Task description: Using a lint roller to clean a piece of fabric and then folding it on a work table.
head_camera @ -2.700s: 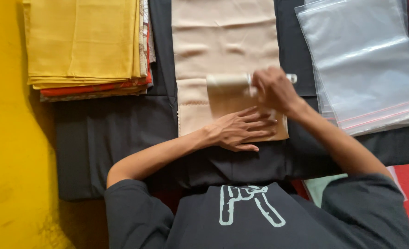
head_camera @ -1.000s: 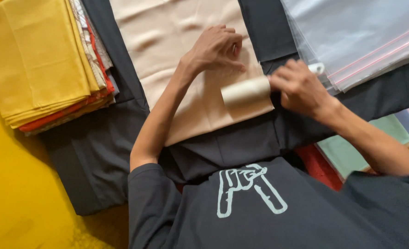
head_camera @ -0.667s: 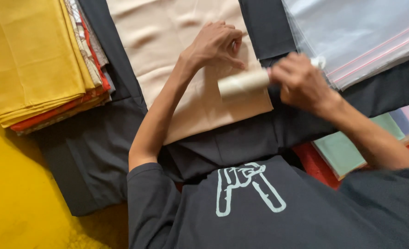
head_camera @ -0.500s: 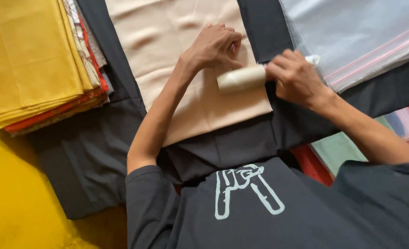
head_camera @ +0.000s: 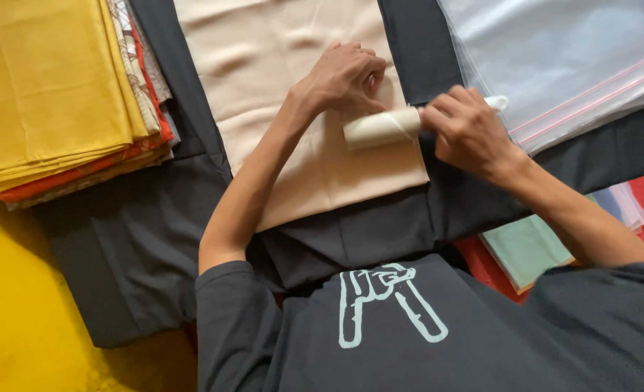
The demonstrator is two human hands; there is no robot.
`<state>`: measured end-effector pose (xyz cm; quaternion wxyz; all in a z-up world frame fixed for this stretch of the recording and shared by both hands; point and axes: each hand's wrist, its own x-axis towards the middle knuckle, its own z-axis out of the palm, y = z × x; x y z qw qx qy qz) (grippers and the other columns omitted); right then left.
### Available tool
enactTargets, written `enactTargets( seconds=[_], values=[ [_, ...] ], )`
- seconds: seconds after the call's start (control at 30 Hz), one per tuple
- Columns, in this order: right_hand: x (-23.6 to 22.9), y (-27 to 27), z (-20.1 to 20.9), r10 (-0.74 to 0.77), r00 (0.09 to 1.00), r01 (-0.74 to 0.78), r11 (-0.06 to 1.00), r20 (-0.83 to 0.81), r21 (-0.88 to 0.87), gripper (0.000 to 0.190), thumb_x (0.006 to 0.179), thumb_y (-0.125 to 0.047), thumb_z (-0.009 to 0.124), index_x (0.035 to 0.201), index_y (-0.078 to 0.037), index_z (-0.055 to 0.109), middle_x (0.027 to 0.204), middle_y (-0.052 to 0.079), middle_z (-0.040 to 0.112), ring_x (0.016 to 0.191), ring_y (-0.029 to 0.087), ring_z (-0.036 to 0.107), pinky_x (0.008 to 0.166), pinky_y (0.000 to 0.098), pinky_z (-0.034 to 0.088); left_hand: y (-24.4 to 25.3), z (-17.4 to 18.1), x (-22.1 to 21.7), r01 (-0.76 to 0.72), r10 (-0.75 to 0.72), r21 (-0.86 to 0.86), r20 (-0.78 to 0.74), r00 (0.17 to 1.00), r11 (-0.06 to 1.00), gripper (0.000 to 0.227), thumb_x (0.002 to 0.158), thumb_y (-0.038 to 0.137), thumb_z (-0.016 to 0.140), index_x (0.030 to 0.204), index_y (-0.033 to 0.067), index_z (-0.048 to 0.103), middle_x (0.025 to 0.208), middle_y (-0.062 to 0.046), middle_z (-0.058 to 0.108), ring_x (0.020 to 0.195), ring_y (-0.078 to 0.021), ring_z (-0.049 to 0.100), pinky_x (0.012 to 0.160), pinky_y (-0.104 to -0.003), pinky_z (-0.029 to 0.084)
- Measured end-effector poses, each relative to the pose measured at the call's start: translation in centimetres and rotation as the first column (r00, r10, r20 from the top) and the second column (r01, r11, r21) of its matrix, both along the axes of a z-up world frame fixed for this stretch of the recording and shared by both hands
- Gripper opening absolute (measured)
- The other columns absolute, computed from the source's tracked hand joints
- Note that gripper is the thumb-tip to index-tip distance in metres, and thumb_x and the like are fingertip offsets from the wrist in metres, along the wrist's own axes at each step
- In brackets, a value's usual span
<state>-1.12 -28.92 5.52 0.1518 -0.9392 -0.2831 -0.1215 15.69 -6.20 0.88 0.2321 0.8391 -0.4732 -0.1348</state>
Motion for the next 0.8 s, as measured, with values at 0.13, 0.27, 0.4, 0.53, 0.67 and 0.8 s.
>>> enactTargets(
  seconds=[0.13,0.27,0.4,0.53,0.67,0.8],
  values=[
    [-0.3,0.4,-0.6,-0.003,1.0,0.003,1.0,-0.023,0.004,0.016,0.08,0.005,0.062,0.092,-0.006,0.061,0.089,0.01,0.062,0.081,0.026,0.053,0.076,0.0358,0.044,0.2,-1.1,0.1,0.008,-0.008,0.031,-0.01,1.0,1.0,0.05,0.065,0.053,0.096,0.071,0.0185,0.061,0.079,0.006,0.061,0.084,-0.0185,0.053,0.083,-0.038,0.034],
    [-5.0,0.2,0.2,0.066,0.993,-0.066,0.998,-0.094,0.005,0.026,0.071,0.007,0.058,0.093,-0.007,0.06,0.091,0.01,0.062,0.08,0.027,0.053,0.076,0.0363,0.044,-0.1,-2.2,0.5,0.017,-0.017,-0.013,-0.023,1.0,1.0,0.057,0.06,0.064,0.097,0.073,0.0201,0.062,0.076,0.005,0.06,0.077,-0.0187,0.051,0.082,-0.04,0.034],
    [-6.3,0.2,0.8,0.06,0.981,-0.043,0.995,-0.187,0.095,0.025,0.072,0.006,0.06,0.092,-0.008,0.062,0.094,0.005,0.064,0.08,0.025,0.054,0.075,0.034,0.043,0.0,-1.6,0.3,0.026,-0.026,0.0,-0.011,1.0,1.0,0.06,0.062,0.066,0.095,0.072,0.0183,0.061,0.077,0.006,0.06,0.079,-0.0188,0.053,0.083,-0.039,0.034],
    [-2.3,0.1,-0.2,0.043,0.997,-0.039,0.997,-0.063,0.065,0.023,0.077,0.012,0.058,0.091,-0.007,0.058,0.084,0.008,0.057,0.074,0.024,0.048,0.074,0.0353,0.04,0.1,-1.5,0.4,0.02,-0.021,-0.034,-0.015,1.0,0.999,0.06,0.062,0.064,0.096,0.072,0.0183,0.06,0.076,0.005,0.06,0.078,-0.0186,0.053,0.081,-0.038,0.033],
    [0.5,0.8,0.1,-0.037,0.999,0.038,0.999,0.018,-0.032,0.011,0.088,0.002,0.067,0.09,-0.007,0.062,0.09,0.007,0.062,0.078,0.023,0.051,0.077,0.0347,0.043,0.1,0.0,-0.2,-0.003,0.002,0.015,0.017,1.0,1.0,0.045,0.071,0.049,0.093,0.068,0.0175,0.061,0.076,0.004,0.062,0.075,-0.0194,0.056,0.082,-0.038,0.037],
    [-1.7,0.4,-0.5,0.026,0.995,-0.027,1.0,-0.094,0.001,0.021,0.076,0.008,0.06,0.089,-0.008,0.056,0.086,0.008,0.059,0.077,0.024,0.051,0.075,0.0348,0.043,0.1,-1.1,0.1,0.007,-0.007,-0.016,-0.018,1.0,1.0,0.056,0.064,0.056,0.098,0.068,0.0174,0.059,0.075,0.005,0.059,0.076,-0.0182,0.053,0.082,-0.037,0.034]
  ],
)
